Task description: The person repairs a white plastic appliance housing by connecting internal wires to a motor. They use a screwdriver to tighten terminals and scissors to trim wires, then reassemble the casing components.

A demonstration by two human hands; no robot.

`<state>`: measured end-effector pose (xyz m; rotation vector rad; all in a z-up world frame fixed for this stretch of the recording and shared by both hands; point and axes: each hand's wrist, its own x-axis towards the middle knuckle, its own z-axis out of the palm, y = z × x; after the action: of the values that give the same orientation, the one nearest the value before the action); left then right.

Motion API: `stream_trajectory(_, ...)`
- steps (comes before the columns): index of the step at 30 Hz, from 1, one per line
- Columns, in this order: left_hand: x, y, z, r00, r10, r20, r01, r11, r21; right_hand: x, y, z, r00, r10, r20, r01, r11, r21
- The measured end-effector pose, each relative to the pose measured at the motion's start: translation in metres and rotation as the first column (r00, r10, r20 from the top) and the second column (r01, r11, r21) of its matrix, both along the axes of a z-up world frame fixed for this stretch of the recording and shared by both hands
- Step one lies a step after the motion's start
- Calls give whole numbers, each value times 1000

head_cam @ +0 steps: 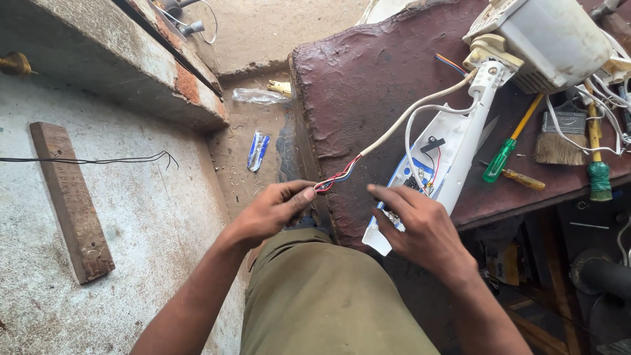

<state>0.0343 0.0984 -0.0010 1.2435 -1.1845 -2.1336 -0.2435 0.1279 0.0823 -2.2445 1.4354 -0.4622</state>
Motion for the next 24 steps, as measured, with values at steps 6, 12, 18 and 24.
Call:
stream_trajectory(6, -6, 27, 20, 995, 94, 40, -89, 991, -102, 31, -27, -19, 990, -37, 133, 59, 984, -167)
stream_trajectory(12, -14, 48, 21, 921, 348, 174, -306, 924, -229, 27, -35, -29, 965, -135, 226, 124, 990, 63)
stream_trajectory(18, -34, 79, 14, 893, 404, 200, -185, 732, -655, 17, -29, -25, 960, -106, 261, 112, 994, -10)
stream_trajectory(24, -37, 88, 6, 909, 316, 271, 86, 495, -865, 19, -32, -21, 962, -207, 177, 200, 978, 60)
